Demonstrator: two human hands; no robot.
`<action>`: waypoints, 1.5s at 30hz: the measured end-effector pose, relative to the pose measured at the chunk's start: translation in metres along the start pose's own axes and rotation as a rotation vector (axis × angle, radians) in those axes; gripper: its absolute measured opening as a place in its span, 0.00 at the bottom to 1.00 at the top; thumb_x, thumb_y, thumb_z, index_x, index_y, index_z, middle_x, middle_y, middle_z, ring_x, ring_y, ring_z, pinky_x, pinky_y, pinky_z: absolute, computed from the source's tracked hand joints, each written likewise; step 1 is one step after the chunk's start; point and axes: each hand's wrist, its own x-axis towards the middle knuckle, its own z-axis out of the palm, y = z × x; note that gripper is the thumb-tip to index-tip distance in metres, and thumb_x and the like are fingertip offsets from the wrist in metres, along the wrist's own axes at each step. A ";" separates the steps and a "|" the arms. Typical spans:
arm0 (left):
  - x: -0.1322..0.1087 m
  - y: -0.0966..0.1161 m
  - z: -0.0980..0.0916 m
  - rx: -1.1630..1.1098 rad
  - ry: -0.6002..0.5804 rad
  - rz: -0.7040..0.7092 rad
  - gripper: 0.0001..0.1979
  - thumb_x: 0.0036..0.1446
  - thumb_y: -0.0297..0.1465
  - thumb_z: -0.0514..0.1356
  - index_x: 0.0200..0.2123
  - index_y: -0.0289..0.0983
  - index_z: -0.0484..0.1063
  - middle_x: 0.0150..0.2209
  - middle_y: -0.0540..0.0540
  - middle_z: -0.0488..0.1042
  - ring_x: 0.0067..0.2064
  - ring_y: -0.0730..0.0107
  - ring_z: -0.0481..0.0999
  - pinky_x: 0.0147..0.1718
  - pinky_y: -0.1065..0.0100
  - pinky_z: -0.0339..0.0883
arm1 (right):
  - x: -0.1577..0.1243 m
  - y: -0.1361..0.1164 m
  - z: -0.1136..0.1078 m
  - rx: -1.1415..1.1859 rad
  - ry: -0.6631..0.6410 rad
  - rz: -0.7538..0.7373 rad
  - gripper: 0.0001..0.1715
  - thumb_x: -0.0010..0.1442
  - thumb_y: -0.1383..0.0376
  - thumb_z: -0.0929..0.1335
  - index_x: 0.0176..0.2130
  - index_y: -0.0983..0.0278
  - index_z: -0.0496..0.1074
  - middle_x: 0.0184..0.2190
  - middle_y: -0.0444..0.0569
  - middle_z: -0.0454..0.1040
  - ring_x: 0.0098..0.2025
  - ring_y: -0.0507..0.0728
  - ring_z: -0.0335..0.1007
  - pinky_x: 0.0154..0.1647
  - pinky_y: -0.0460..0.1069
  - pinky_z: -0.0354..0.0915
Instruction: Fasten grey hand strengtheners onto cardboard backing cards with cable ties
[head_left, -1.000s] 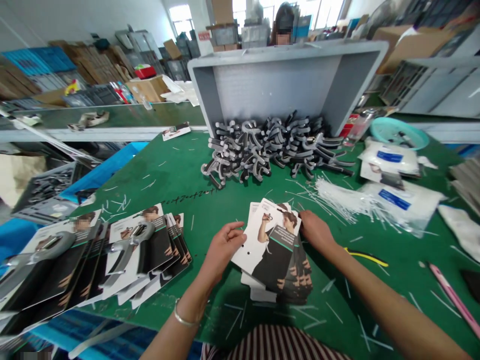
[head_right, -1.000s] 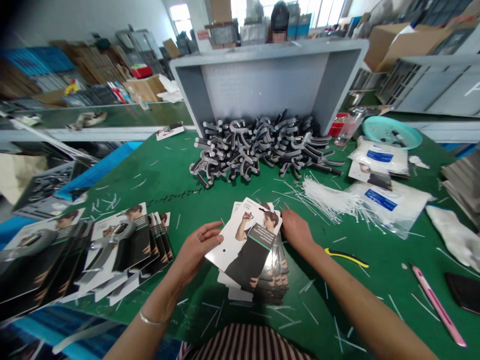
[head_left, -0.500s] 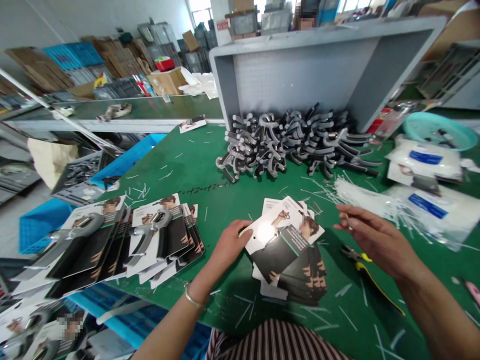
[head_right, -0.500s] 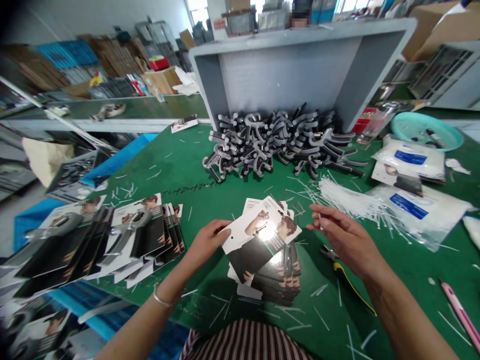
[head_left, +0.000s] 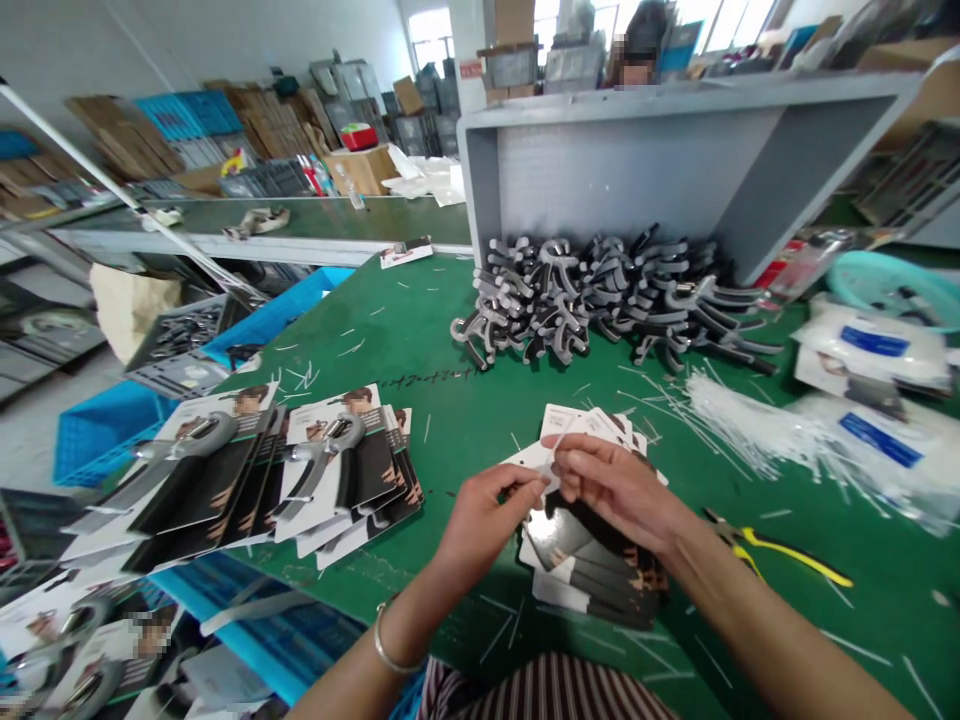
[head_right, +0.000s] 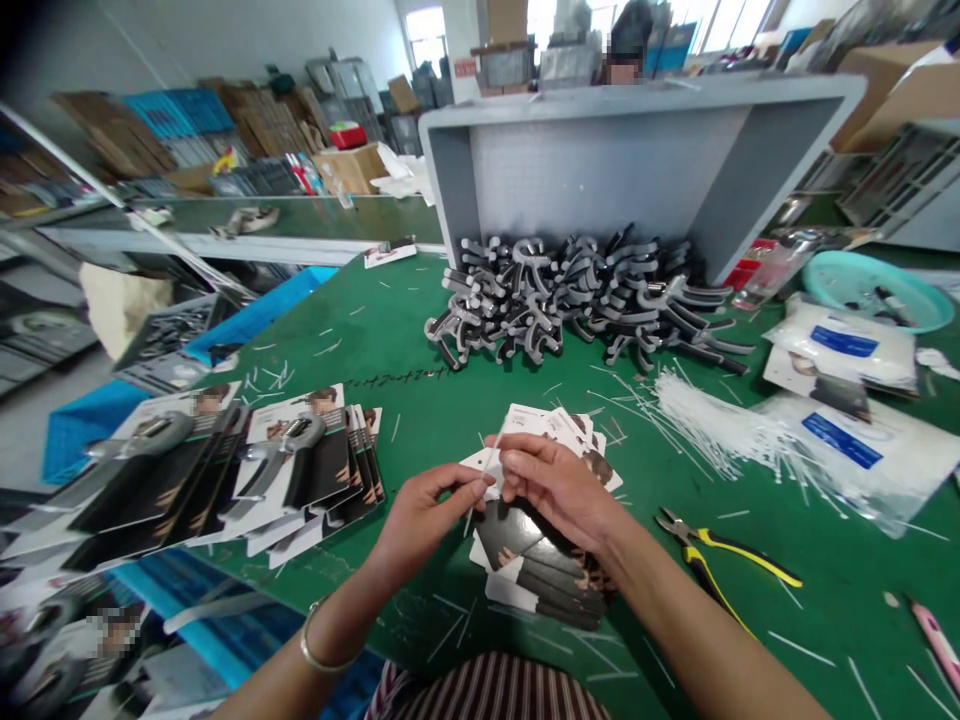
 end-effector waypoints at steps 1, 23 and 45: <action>-0.001 -0.001 0.000 -0.031 -0.017 -0.052 0.13 0.60 0.38 0.60 0.30 0.38 0.80 0.28 0.47 0.77 0.31 0.65 0.73 0.32 0.69 0.63 | 0.003 0.006 0.002 -0.038 0.003 0.013 0.15 0.56 0.60 0.74 0.43 0.64 0.77 0.29 0.44 0.72 0.28 0.49 0.67 0.32 0.44 0.67; 0.011 -0.073 0.004 -0.554 0.131 -0.363 0.20 0.48 0.43 0.68 0.37 0.33 0.75 0.30 0.46 0.76 0.28 0.72 0.73 0.29 0.71 0.67 | -0.009 0.034 -0.001 0.034 0.065 0.072 0.14 0.58 0.58 0.74 0.38 0.66 0.74 0.29 0.46 0.77 0.23 0.48 0.72 0.22 0.42 0.70; 0.024 -0.100 -0.005 -0.867 0.190 -0.328 0.17 0.54 0.41 0.65 0.40 0.33 0.74 0.36 0.42 0.79 0.34 0.70 0.78 0.36 0.69 0.71 | 0.063 0.024 -0.020 -0.952 0.186 -0.409 0.19 0.68 0.51 0.62 0.42 0.61 0.73 0.34 0.49 0.79 0.25 0.52 0.75 0.26 0.46 0.70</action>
